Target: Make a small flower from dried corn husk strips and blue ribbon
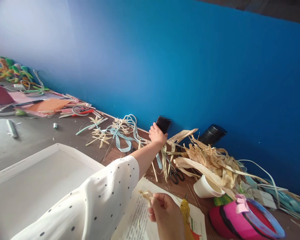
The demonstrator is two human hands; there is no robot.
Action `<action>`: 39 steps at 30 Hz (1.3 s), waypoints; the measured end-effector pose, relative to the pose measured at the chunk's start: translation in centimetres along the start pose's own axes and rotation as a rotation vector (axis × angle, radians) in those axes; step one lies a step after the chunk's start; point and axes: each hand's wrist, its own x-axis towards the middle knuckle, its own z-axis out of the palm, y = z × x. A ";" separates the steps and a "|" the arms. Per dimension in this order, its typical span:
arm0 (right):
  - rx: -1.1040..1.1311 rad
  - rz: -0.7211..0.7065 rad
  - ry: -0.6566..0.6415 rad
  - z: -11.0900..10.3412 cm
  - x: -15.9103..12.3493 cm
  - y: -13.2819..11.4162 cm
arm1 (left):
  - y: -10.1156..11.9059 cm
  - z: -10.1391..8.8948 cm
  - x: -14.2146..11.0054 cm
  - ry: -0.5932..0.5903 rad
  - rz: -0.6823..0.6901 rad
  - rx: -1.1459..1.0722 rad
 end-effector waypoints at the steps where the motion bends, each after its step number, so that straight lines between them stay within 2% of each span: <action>1: -0.008 -0.019 0.033 -0.2 0.0 -0.2 | 0.0 0.1 0.1 -0.003 0.001 0.000; 4: 0.051 -0.051 0.126 -0.5 0.0 -1.3 | -0.1 0.3 0.2 -0.003 0.002 0.001; 6: 0.191 -0.031 0.151 0.0 0.3 -2.1 | -0.1 0.5 0.1 0.007 0.008 0.000; 9: 0.469 0.005 0.106 1.9 0.9 -2.6 | -0.1 0.8 0.0 0.033 0.009 -0.012; 11: 0.551 -0.028 0.092 3.5 1.4 -2.1 | -0.1 0.9 0.0 0.047 0.009 -0.025; 15: 0.292 -0.202 0.255 5.2 1.8 -0.7 | -0.1 0.8 0.1 0.064 0.030 -0.052; 19: 0.159 -0.361 0.278 5.3 1.5 -0.1 | 0.0 0.8 0.1 0.076 0.035 -0.061; 26: 0.185 -0.360 0.210 5.7 1.3 -0.1 | 0.3 1.0 0.2 0.093 0.023 -0.037; 39: 0.138 -0.387 0.194 5.4 1.7 0.4 | 0.4 0.9 0.3 0.087 0.025 0.012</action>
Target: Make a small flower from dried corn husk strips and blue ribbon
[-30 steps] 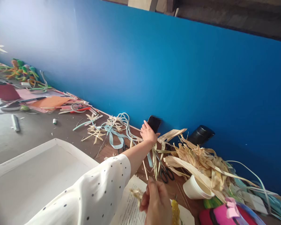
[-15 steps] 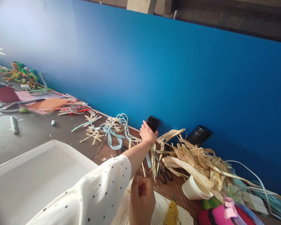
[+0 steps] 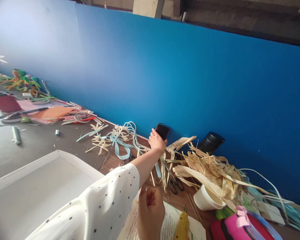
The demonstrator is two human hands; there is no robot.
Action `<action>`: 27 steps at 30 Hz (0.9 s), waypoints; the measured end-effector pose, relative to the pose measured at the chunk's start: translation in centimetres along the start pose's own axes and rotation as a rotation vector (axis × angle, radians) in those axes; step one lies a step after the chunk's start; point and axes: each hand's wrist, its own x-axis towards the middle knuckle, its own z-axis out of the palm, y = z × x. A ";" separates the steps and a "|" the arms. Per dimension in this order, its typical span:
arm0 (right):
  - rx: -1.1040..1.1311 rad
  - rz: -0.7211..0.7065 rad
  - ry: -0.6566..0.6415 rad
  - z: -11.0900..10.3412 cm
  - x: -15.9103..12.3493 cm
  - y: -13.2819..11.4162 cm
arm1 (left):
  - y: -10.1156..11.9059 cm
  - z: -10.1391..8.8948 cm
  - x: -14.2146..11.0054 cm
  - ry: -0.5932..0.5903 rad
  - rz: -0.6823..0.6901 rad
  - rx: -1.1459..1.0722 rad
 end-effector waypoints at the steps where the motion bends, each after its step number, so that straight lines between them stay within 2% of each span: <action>1: 0.012 0.002 0.002 0.0 0.0 0.0 | -0.2 0.1 -0.1 -0.003 0.007 0.010; 8: 0.023 -0.054 0.043 0.2 0.1 -0.1 | -1.6 0.2 -0.7 -0.061 -0.015 0.076; 15: 0.022 -0.074 -0.010 -0.6 0.8 0.2 | -0.9 -1.5 -0.4 -0.128 -0.048 0.028; 18: 0.176 -0.035 -0.005 -0.9 1.5 0.0 | -0.7 -3.4 -0.8 -0.163 0.014 -0.018; 23: 0.466 0.029 0.073 -0.6 3.1 -0.7 | -1.7 -8.6 -3.7 -0.280 0.123 -0.042; 27: 0.638 0.158 -0.020 -0.1 4.2 -2.1 | -3.0 -11.7 -6.5 -0.343 0.138 -0.015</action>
